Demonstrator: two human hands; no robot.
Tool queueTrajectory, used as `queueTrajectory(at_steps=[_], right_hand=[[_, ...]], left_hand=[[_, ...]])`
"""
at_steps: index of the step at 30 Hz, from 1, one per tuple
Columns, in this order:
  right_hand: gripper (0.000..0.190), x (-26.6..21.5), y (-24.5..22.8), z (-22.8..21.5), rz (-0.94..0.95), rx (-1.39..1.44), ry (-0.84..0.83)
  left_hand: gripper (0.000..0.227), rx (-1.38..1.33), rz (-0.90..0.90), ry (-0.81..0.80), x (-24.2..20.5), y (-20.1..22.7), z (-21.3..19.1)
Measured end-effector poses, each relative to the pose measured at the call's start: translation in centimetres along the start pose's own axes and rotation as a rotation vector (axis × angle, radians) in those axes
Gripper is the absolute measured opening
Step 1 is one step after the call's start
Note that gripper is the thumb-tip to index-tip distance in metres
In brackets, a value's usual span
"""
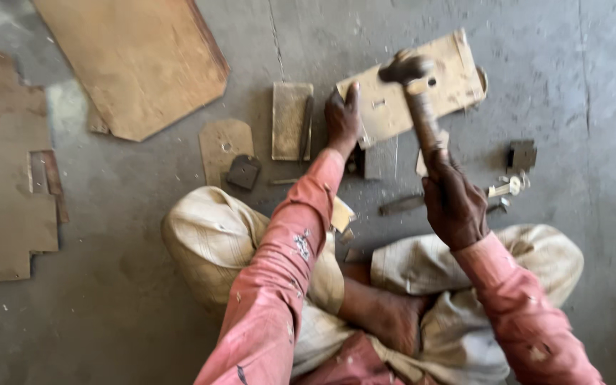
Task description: The person sits on the floor and assembles a lock mechanism into a metal plate. They use a hammer and punch to drive pins into the plate, then insert a lock cylinder and test it with a key.
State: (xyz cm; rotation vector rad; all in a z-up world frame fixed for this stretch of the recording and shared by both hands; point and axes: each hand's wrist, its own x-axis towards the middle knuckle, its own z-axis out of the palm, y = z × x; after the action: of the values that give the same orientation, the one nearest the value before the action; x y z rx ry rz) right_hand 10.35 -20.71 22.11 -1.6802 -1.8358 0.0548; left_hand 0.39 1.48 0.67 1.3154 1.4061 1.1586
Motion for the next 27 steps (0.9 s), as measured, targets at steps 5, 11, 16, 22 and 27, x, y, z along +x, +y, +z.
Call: queueTrajectory(at_steps=[5,11,16,22,27], right_hand=[[0.051,-0.9,0.1,0.2,0.081,-0.031,-0.203],[0.048,-2.3,-0.1,0.3,0.11,0.035,-0.105],[0.053,-0.2,0.5,0.1,-0.014,-0.006,0.019],[0.055,-1.0,1.9,0.6,0.12,0.087,-0.162],[0.052,-3.1,1.0,0.8,0.135,-0.006,-0.096]], left_hand=[[0.054,-0.15,0.053,-0.027,-0.7,-0.6,0.0],[0.052,-0.015,-0.042,-0.066,-1.9,-1.6,-0.4],[0.057,-0.053,0.052,-0.014,0.7,-0.7,0.4],[0.061,-0.018,0.041,0.005,0.9,-1.1,1.1],[0.058,-0.077,-0.084,-0.115,-1.8,-1.2,-0.6]])
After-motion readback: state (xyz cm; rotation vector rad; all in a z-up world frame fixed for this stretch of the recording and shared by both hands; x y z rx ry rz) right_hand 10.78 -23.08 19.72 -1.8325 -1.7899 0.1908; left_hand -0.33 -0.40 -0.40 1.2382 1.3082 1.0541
